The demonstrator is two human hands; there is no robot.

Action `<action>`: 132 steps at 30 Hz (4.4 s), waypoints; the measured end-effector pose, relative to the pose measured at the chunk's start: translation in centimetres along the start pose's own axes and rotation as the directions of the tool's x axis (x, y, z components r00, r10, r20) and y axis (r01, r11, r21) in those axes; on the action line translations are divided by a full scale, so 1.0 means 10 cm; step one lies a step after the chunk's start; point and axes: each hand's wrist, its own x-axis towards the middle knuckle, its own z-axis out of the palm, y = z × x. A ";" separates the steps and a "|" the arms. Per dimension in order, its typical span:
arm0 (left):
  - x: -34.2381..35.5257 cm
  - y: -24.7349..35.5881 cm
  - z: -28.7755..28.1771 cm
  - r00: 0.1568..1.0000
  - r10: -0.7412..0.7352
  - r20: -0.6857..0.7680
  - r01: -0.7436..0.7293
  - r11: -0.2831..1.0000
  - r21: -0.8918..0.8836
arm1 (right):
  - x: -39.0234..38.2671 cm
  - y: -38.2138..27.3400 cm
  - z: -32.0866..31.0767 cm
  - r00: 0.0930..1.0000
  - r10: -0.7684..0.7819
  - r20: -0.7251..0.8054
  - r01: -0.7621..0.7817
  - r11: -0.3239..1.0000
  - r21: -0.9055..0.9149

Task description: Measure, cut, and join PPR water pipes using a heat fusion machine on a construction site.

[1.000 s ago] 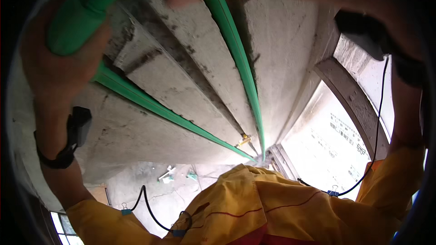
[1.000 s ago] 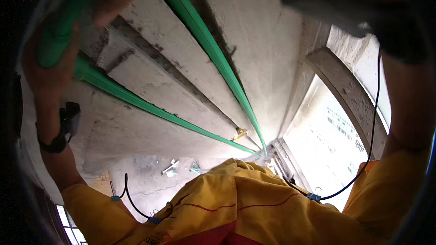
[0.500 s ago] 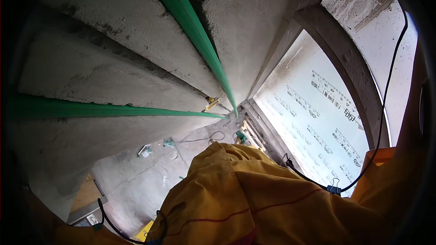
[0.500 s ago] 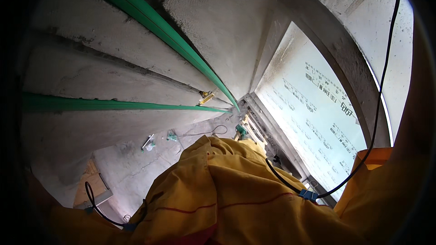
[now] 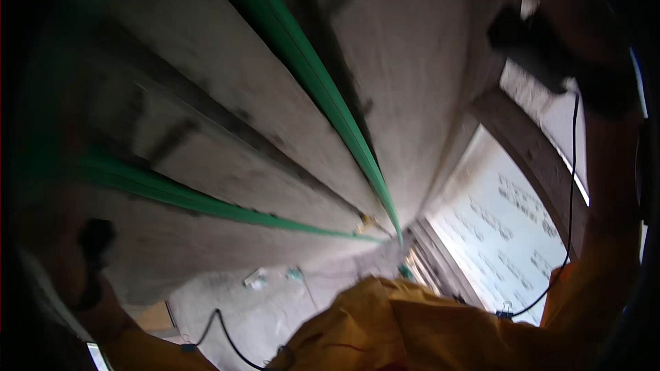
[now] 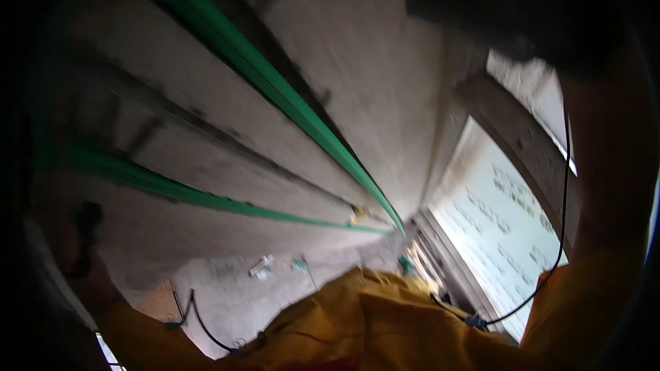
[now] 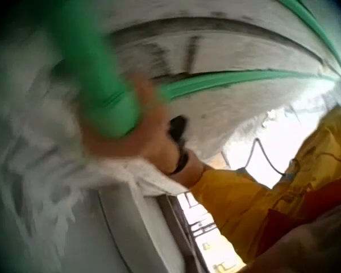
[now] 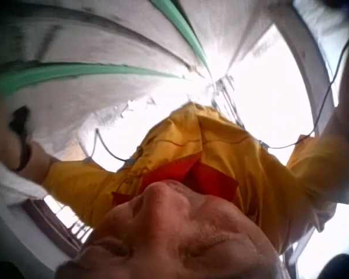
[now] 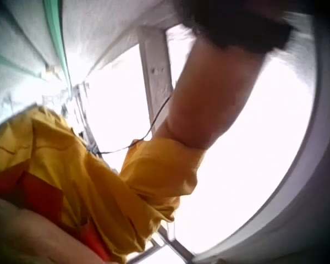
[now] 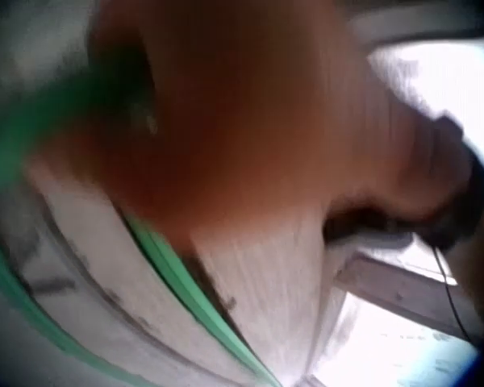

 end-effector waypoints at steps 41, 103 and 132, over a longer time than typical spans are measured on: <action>0.48 0.43 -0.17 0.915 -0.393 0.089 0.365 0.715 -0.596 | 0.65 0.07 -0.45 0.976 -0.164 -0.146 0.139 0.977 -0.164; 0.54 0.44 -0.21 0.894 -0.447 0.031 0.396 0.756 -0.522 | 0.67 0.02 -0.54 0.955 -0.230 -0.189 0.181 0.953 -0.244; 0.51 0.44 -0.17 0.899 -0.434 0.055 0.384 0.721 -0.577 | 0.64 0.03 -0.48 0.957 -0.130 -0.261 0.090 0.983 -0.160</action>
